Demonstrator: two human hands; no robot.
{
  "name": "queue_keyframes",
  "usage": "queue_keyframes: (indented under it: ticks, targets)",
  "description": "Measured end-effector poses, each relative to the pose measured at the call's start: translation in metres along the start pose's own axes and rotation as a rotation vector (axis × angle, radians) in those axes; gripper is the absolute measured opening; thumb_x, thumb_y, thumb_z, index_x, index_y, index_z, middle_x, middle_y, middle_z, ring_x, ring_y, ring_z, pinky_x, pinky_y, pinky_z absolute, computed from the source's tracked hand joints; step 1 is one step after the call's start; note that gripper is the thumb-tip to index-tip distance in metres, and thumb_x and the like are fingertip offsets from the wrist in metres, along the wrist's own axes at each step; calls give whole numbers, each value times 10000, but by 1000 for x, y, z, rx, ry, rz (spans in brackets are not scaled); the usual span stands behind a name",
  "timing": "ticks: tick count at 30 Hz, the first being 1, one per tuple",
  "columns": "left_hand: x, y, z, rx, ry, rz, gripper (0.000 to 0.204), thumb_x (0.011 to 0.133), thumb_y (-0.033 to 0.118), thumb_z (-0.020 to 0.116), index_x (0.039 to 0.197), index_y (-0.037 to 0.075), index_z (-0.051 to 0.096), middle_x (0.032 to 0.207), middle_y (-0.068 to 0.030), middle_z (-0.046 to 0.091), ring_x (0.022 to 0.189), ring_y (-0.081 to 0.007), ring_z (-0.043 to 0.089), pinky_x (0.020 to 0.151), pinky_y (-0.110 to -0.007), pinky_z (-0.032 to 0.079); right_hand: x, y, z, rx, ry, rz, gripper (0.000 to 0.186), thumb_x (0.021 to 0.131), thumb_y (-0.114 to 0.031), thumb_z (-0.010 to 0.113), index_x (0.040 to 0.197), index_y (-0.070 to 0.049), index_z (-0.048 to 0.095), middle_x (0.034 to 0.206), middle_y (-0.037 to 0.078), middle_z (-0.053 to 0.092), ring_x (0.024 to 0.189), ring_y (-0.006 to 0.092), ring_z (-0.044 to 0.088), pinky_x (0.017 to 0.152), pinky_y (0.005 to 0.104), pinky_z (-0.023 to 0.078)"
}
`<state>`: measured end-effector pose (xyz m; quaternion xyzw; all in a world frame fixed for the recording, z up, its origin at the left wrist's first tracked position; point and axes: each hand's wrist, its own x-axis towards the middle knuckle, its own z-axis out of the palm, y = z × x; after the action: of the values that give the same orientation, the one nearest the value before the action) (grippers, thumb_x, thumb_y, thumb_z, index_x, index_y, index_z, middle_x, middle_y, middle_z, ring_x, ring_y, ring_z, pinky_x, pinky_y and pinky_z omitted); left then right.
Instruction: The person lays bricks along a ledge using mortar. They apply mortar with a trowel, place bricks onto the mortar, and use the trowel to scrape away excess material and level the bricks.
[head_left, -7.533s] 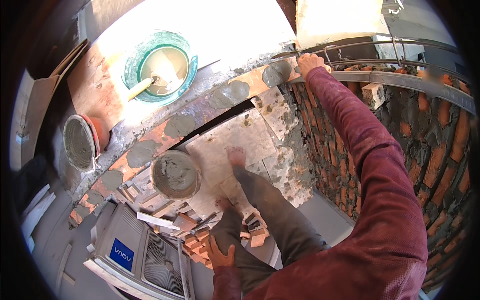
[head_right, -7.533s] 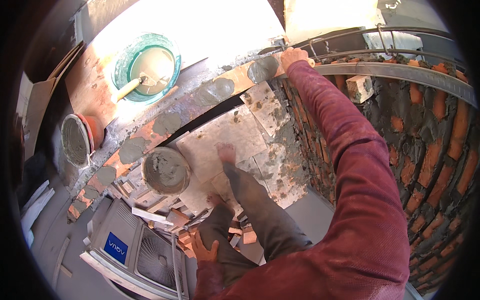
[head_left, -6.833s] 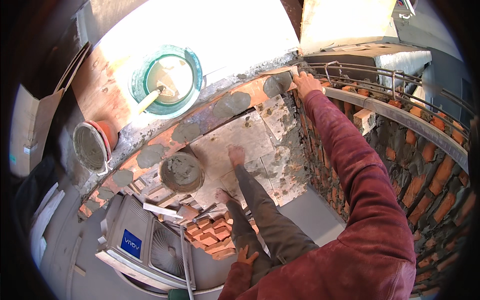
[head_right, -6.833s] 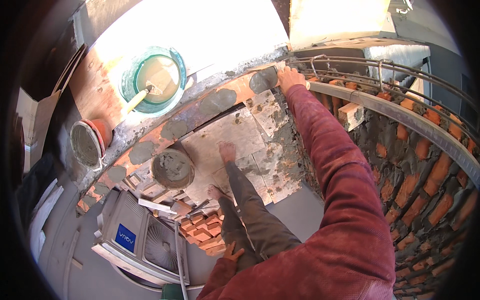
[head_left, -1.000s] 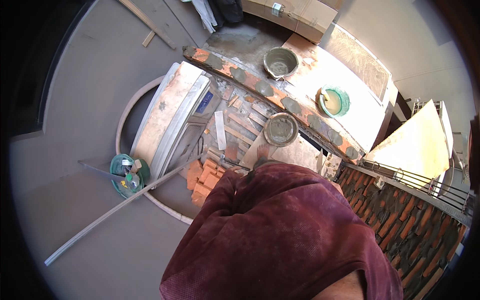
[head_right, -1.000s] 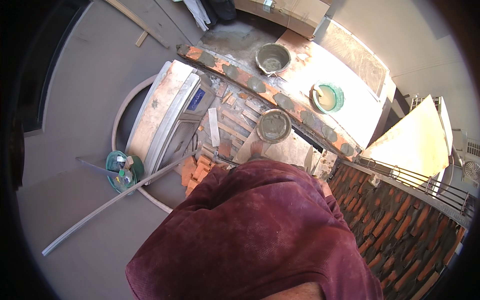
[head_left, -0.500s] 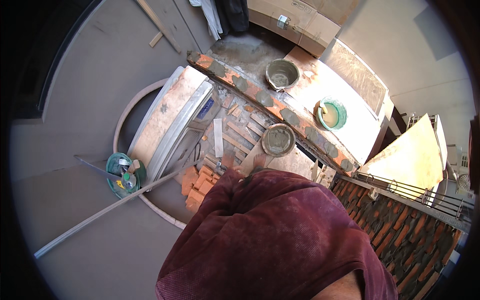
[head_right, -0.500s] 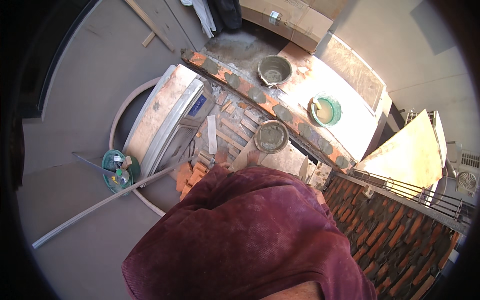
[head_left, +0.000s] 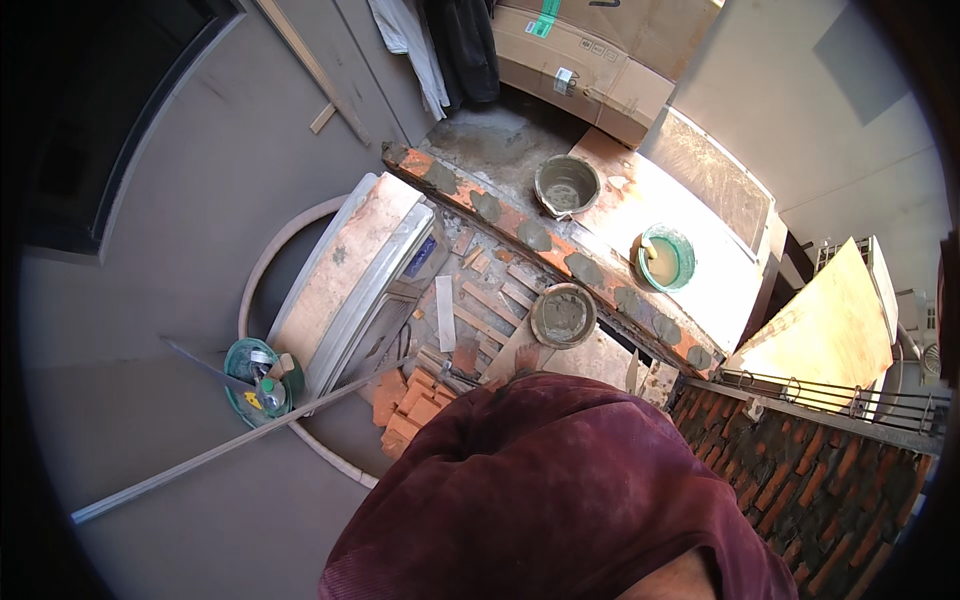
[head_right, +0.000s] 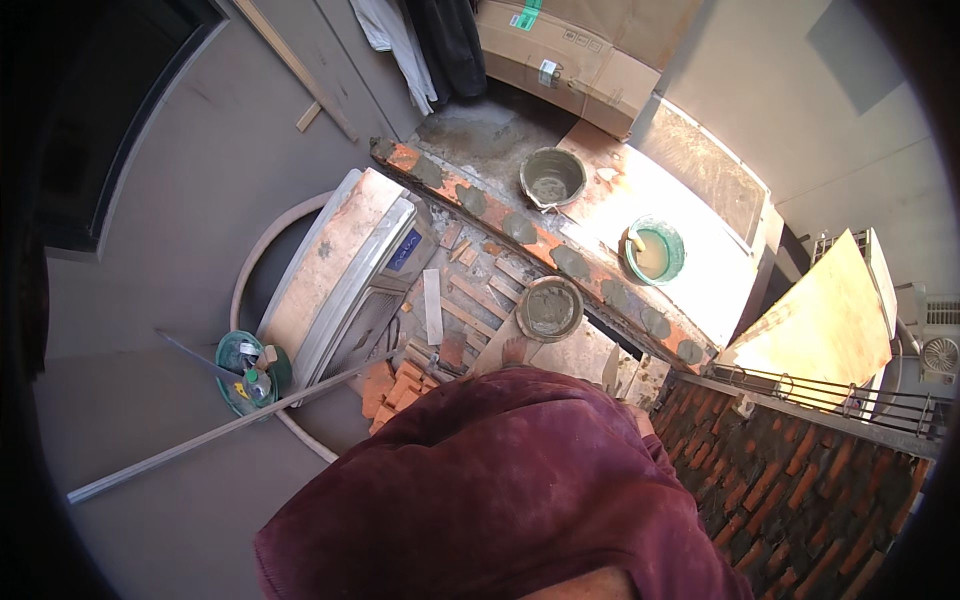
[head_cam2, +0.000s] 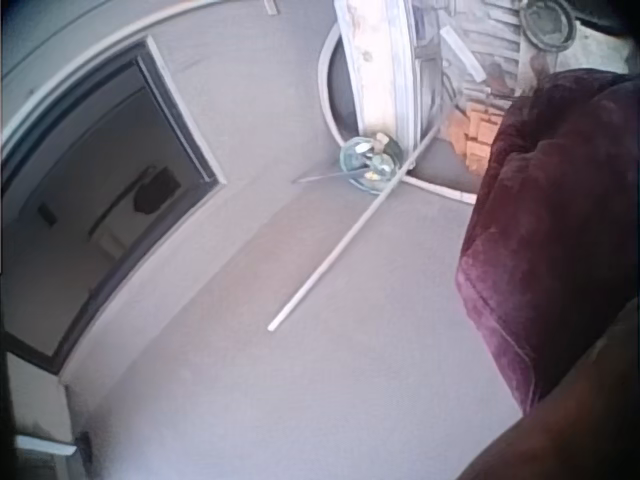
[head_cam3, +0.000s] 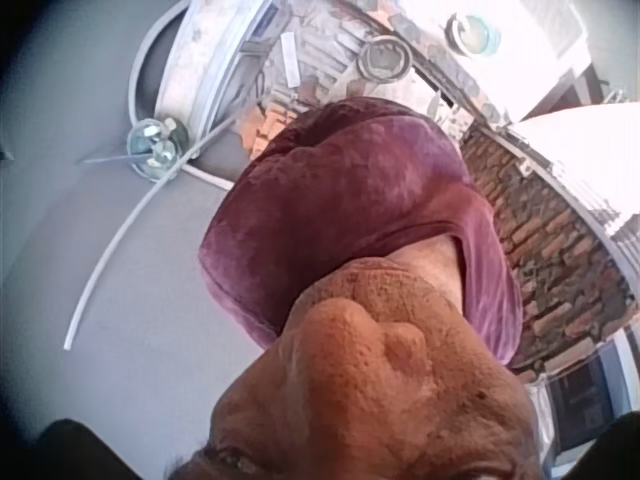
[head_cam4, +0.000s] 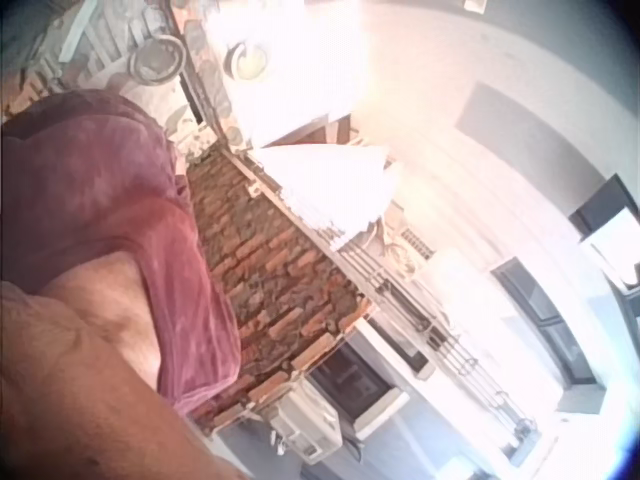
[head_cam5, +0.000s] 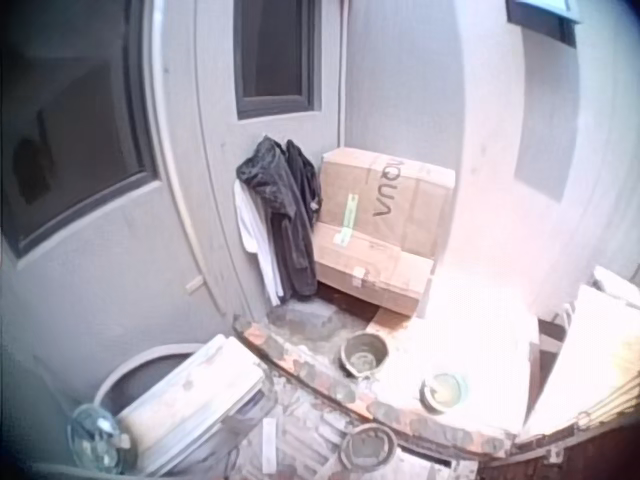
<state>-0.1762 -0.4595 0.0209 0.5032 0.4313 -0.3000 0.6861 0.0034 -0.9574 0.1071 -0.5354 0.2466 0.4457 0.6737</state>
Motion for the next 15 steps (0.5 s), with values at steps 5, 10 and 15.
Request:
queue_keyframes:
  ticks: [5, 10, 15]
  targets:
    - [-13, 26, 26, -155, -186, 52, 729, 909, 600, 603, 1433, 119, 445, 1147, -118, 693, 1080, -227, 636, 967, -356, 447, -2, -3, 14, -18, -31, -48, 198, 940, -15, 554, 1065, 64, 686, 1053, 112, 702, 919, 200, 655, 868, 298, 528]
    - [-43, 94, 45, -426, -464, 126, 804, 913, 600, 596, 1519, 143, 332, 1179, -122, 682, 1096, -252, 636, 975, -369, 445, -13, -23, 43, -237, -38, -192, 198, 953, -80, 581, 1060, 50, 684, 995, 104, 712, 876, 188, 665, 850, 300, 537]
    - [-58, 203, 14, -48, -190, 419, 927, 973, 334, 630, 1579, 256, -68, 1268, -166, 624, 1053, -247, 675, 853, -373, 511, -15, -38, 61, -72, -153, -143, 156, 954, -49, 579, 1015, 35, 696, 961, 73, 698, 827, 154, 648, 782, 272, 515]
